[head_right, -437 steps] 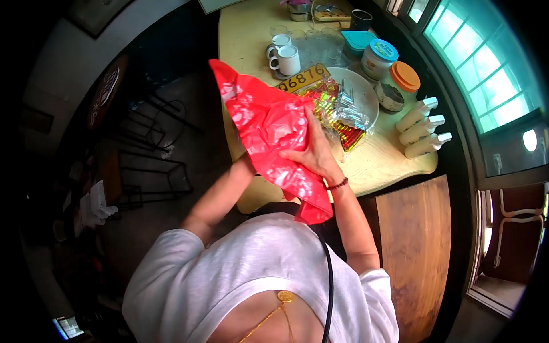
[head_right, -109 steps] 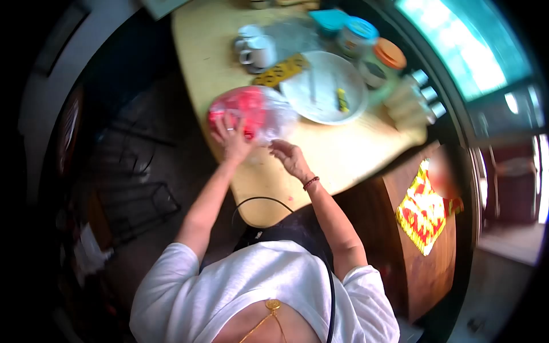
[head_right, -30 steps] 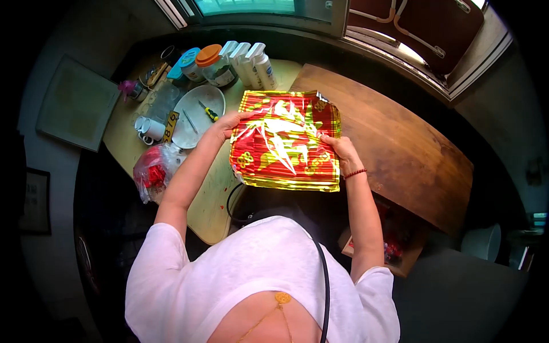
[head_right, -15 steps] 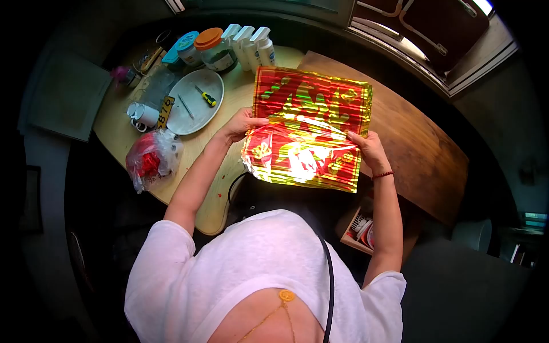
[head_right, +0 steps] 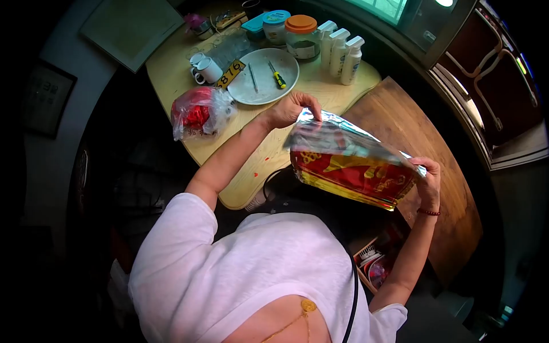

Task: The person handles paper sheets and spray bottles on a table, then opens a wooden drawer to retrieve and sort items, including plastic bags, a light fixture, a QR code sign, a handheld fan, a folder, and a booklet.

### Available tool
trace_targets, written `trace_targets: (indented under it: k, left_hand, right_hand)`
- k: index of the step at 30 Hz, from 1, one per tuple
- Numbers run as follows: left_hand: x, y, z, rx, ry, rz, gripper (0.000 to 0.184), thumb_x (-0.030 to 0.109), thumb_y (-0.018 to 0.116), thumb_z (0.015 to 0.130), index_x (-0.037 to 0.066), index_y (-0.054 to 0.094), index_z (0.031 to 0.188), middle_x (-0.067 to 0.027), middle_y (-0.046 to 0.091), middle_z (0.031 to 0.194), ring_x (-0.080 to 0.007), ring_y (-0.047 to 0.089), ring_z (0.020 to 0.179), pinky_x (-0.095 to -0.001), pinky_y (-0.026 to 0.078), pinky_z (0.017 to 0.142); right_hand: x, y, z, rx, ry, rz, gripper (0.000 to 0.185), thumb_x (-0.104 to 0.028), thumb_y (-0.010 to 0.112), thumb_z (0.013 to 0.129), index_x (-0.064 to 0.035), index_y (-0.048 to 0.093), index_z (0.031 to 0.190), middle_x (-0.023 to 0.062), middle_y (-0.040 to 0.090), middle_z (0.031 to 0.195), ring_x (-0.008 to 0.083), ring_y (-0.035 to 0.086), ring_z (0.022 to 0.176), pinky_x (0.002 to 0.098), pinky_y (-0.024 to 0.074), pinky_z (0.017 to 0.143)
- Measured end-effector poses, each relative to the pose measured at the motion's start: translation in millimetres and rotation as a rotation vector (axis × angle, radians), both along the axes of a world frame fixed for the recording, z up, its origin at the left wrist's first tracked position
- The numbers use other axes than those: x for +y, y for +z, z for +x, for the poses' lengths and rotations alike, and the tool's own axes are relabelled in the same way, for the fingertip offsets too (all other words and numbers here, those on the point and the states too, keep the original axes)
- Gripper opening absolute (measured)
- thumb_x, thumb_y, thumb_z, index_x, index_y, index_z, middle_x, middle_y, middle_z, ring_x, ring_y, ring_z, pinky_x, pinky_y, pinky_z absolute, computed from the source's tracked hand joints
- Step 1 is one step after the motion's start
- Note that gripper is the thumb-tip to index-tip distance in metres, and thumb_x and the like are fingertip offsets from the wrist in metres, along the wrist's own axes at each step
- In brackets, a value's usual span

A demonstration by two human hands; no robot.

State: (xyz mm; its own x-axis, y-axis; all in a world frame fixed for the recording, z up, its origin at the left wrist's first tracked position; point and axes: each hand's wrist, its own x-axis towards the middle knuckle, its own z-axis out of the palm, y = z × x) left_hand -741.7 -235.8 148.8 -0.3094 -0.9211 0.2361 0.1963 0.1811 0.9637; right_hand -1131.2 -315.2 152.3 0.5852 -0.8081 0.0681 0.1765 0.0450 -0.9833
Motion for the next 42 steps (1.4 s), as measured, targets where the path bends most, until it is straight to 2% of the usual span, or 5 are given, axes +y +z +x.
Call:
trace_targets:
  k: [8, 18, 24, 36, 42]
  left_hand:
    - [14, -65, 77, -0.493, 0.292, 0.483, 0.024, -0.003, 0.040, 0.077, -0.001, 0.061, 0.089, -0.0076, 0.061, 0.084, -0.0141, 0.059, 0.076, -0.0246, 0.047, 0.068]
    - [57, 13, 25, -1.271, 0.709, -0.652, 0.086, 0.011, 0.071, 0.058, 0.015, 0.028, 0.133, -0.0073, 0.024, 0.136, -0.0291, 0.024, 0.125, -0.0462, 0.020, 0.099]
    - [49, -23, 33, -0.953, 0.202, -0.039, 0.012, 0.015, 0.063, 0.071, 0.008, 0.056, 0.078, -0.0089, 0.056, 0.070, -0.0295, 0.054, 0.066, -0.0371, 0.041, 0.067]
    - [-17, -148, 20, -1.531, 0.596, -0.690, 0.024, 0.011, 0.047, 0.079, 0.014, 0.051, 0.102, -0.0101, 0.055, 0.095, -0.0304, 0.054, 0.089, -0.0423, 0.044, 0.077]
    - [199, -186, 56, -1.701, 0.078, 0.034, 0.019, 0.015, 0.046, 0.079, 0.016, 0.054, 0.095, -0.0060, 0.054, 0.101, -0.0246, 0.053, 0.091, -0.0399, 0.044, 0.070]
  right_hand:
    - [5, 27, 86, 0.158, -0.041, -0.436, 0.030, 0.018, 0.036, 0.058, 0.0035, 0.059, 0.073, 0.0048, 0.059, 0.070, 0.0130, 0.057, 0.072, 0.0233, 0.0442, 0.069]
    - [58, 40, 214, 0.164, 0.181, -1.257, 0.031, 0.016, 0.044, 0.055, -0.0023, 0.058, 0.075, 0.0127, 0.059, 0.085, 0.0308, 0.058, 0.071, 0.0314, 0.0471, 0.061]
    - [59, 10, 204, 0.284, 0.286, -1.042, 0.037, 0.017, 0.046, 0.057, -0.0026, 0.059, 0.085, 0.0154, 0.059, 0.091, 0.0331, 0.058, 0.075, 0.0315, 0.0475, 0.064]
    - [71, -39, 140, 0.311, 0.022, -0.381, 0.013, 0.000, 0.052, 0.083, 0.0039, 0.057, 0.095, 0.0075, 0.061, 0.078, 0.0122, 0.058, 0.066, 0.0220, 0.0479, 0.060]
    - [88, -62, 112, 0.432, 0.169, -0.313, 0.013, -0.004, 0.052, 0.085, 0.0031, 0.058, 0.094, 0.0073, 0.062, 0.074, 0.0113, 0.058, 0.064, 0.0223, 0.0471, 0.058]
